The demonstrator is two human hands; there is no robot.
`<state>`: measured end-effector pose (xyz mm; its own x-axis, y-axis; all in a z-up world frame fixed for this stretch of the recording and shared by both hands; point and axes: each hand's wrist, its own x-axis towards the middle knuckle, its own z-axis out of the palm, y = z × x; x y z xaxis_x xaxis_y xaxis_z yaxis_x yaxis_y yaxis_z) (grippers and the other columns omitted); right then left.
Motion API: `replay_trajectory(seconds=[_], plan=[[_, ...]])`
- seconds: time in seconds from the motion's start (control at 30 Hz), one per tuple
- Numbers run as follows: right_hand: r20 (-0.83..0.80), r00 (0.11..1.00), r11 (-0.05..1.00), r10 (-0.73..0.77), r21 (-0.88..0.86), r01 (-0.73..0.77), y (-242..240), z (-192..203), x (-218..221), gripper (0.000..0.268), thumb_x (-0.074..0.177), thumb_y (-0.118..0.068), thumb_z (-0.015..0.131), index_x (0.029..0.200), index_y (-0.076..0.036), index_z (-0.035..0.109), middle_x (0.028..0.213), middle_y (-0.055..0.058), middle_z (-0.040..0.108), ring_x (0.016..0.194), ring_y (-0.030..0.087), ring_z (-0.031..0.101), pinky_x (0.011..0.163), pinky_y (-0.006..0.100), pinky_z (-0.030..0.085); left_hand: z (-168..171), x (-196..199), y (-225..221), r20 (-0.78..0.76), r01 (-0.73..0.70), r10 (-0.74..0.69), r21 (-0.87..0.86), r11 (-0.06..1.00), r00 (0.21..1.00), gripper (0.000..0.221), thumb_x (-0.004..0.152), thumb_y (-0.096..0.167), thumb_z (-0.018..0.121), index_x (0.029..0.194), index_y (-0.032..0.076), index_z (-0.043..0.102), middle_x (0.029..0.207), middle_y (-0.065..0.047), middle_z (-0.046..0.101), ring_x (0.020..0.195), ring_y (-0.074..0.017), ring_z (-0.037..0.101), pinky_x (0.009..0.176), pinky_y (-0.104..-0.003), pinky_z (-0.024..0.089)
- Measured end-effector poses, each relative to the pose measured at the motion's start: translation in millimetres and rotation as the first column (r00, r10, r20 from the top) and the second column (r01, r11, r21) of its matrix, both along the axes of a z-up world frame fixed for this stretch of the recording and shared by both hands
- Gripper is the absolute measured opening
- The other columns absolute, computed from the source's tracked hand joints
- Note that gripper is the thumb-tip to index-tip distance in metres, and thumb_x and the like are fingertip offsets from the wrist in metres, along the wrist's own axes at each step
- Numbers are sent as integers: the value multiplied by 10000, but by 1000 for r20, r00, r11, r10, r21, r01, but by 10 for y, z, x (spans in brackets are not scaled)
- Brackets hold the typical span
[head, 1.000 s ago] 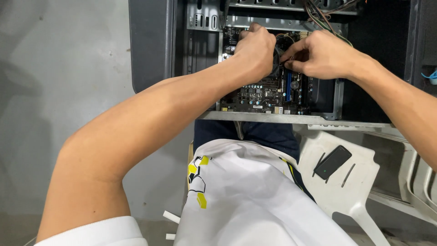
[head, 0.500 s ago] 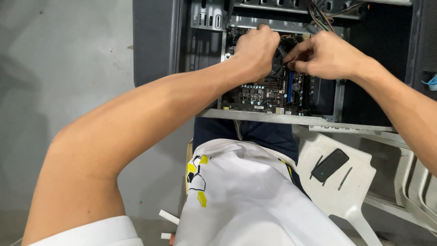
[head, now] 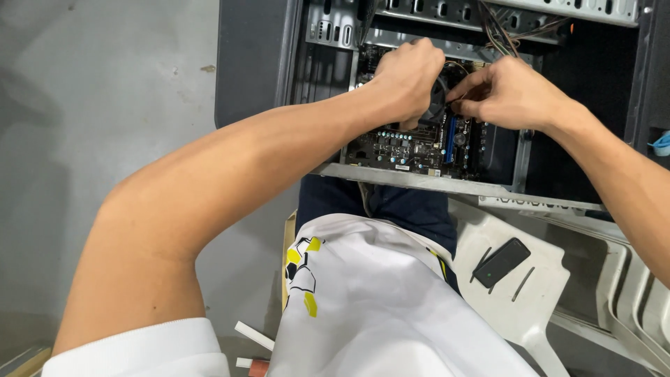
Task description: Connecting power and data cables to a motherboard and installing a CPU cooling fan inside a computer case.
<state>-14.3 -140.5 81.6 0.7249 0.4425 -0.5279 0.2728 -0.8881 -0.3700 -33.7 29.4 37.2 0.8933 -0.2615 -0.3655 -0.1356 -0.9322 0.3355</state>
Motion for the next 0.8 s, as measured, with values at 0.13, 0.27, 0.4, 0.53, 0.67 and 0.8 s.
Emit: replay_trajectory(seconds=[0.13, 0.27, 0.4, 0.53, 0.67, 0.8], plan=[[-18, 1000, 1000, -15, -2, 15, 54, 60, -32, 258, 891, -129, 704, 1118, -154, 824, 901, 66, 811, 816, 144, 715, 784, 282, 514, -55, -42, 16, 7, 10, -10, 29, 1000, 1000, 785, 455, 181, 1075, 1121, 41, 684, 1209, -153, 663, 1064, -353, 706, 751, -467, 649], [-27, 1000, 999, 6, 33, -5, 65, 62, -44, 268, 888, -114, 699, 1126, -143, 818, 1023, 43, 812, 909, 129, 732, 862, 262, 532, -126, -77, 58, 60, 27, -29, 42, 999, 998, 809, 499, 236, 1060, 1167, 43, 646, 1118, -110, 686, 1031, -320, 700, 779, -455, 627], [-51, 999, 998, -6, 60, 9, 80, 85, -69, 251, 902, -106, 704, 1130, -110, 810, 1008, 73, 810, 896, 148, 741, 866, 273, 551, -151, 15, 92, -21, 60, -58, 80, 995, 998, 859, 510, 397, 1074, 1179, 69, 647, 1223, -103, 636, 1141, -322, 641, 892, -470, 604], [-37, 999, 999, 8, 34, -6, 61, 36, -57, 258, 919, -137, 699, 1155, -125, 805, 939, 83, 808, 846, 159, 738, 816, 284, 546, 133, 132, 179, -216, 82, -58, 104, 991, 975, 1231, 498, 563, 1047, 1455, 69, 450, 1417, -120, 484, 1319, -349, 520, 1088, -464, 499], [-30, 1000, 999, 4, 51, -3, 70, 30, -61, 240, 911, -138, 716, 1131, -130, 813, 983, 56, 808, 869, 138, 717, 841, 270, 530, 209, 311, 406, -260, 124, -80, 157, 980, 962, 705, 923, 419, 679, 1359, -117, 537, 1189, -174, 648, 959, -313, 640, 803, -431, 523], [-83, 995, 997, -57, 53, 61, 124, 115, -113, 231, 930, -111, 718, 1145, -95, 799, 992, 80, 806, 854, 167, 725, 844, 278, 554, 543, 162, 451, -565, -24, 105, 150, 988, 819, 488, 1038, 345, 632, 1348, -30, 589, 1304, -128, 717, 1106, -235, 727, 1060, -415, 540]])
